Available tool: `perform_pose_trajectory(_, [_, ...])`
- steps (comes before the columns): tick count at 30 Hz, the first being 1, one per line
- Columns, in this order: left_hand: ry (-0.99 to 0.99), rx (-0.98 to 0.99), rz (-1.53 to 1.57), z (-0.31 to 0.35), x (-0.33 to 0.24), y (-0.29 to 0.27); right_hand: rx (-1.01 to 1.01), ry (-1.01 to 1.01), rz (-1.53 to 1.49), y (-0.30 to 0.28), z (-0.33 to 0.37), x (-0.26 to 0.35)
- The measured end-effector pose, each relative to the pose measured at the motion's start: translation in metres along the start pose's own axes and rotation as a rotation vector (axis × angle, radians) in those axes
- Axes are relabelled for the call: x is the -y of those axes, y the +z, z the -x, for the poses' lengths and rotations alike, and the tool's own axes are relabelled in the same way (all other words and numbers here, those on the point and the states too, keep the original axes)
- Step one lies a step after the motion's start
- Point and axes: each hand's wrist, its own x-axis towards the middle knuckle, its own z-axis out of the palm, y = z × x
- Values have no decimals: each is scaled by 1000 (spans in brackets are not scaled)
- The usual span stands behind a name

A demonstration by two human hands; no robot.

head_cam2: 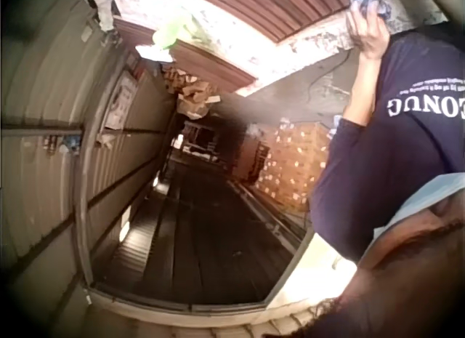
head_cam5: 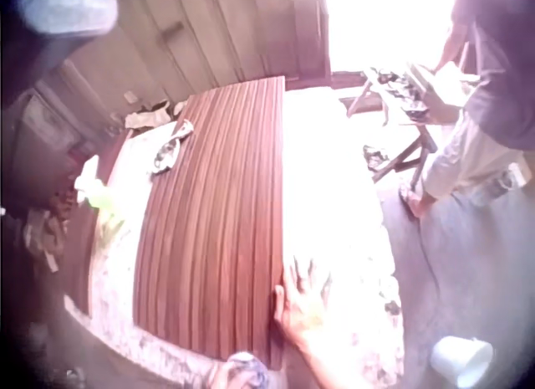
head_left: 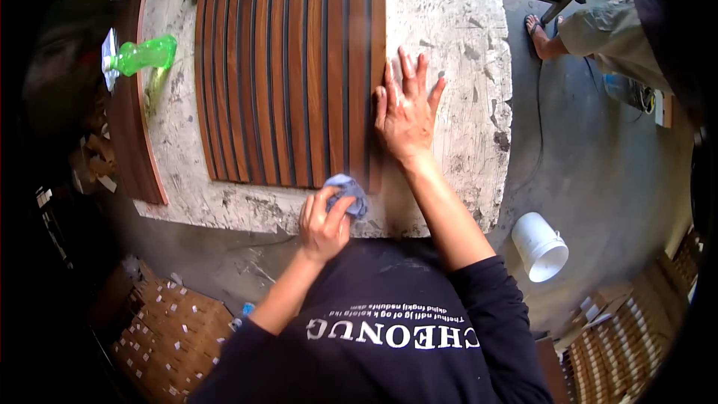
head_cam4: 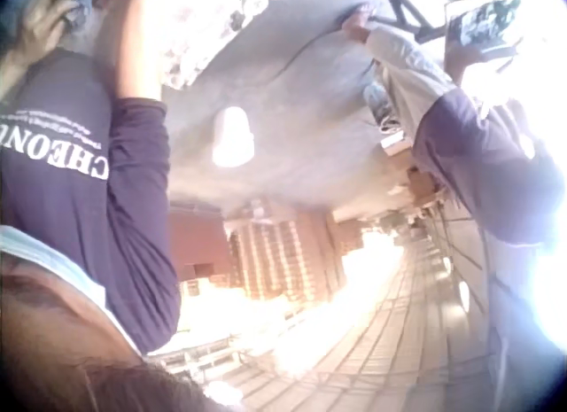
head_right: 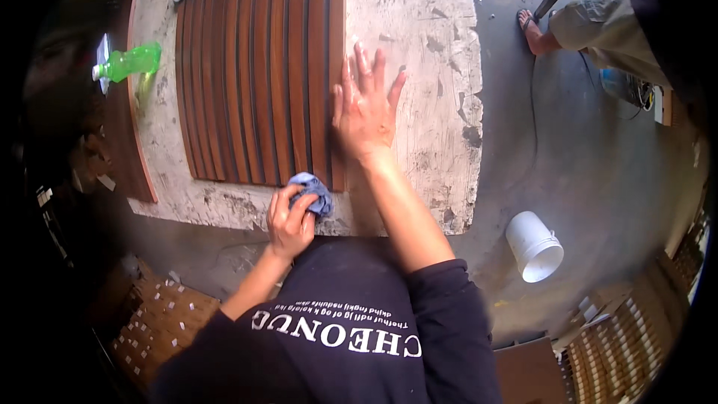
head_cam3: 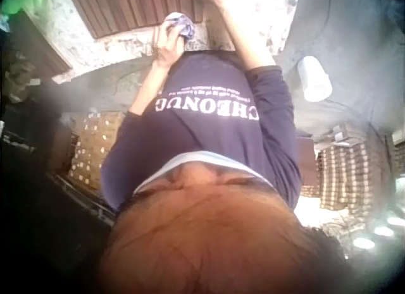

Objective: The person wrings a cloth in a bucket of water and wipes slatted wooden panels on a table. The person then pours liquid from a bottle onto the panels and wipes them with the cloth.

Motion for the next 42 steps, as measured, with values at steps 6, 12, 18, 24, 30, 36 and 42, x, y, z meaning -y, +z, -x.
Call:
perform_pose_trajectory(6, [-24,173,383,-75,29,-58,-60,6,25,1,-10,3])
perform_pose_trajectory(12, [-107,-5,32,-21,39,-25,-46,7,98,9,-5,-2])
perform_pose_trajectory(18, [131,-376,-164,-225,75,-15,-40,-32,97,4,-9,9])
perform_pose_trajectory(24, [153,-204,-119,-134,56,7,-15,18,120,8,-3,-14])
perform_pose_trajectory(30, [35,-169,-59,-126,42,-1,5,9,67,-2,1,-5])
perform_pose_trajectory(36, [110,-301,-309,-282,86,-25,-24,-34,6,2,-11,12])
perform_pose_trajectory(42, [-120,-109,-34,-47,48,-10,-2,18,21,1,-6,-4])
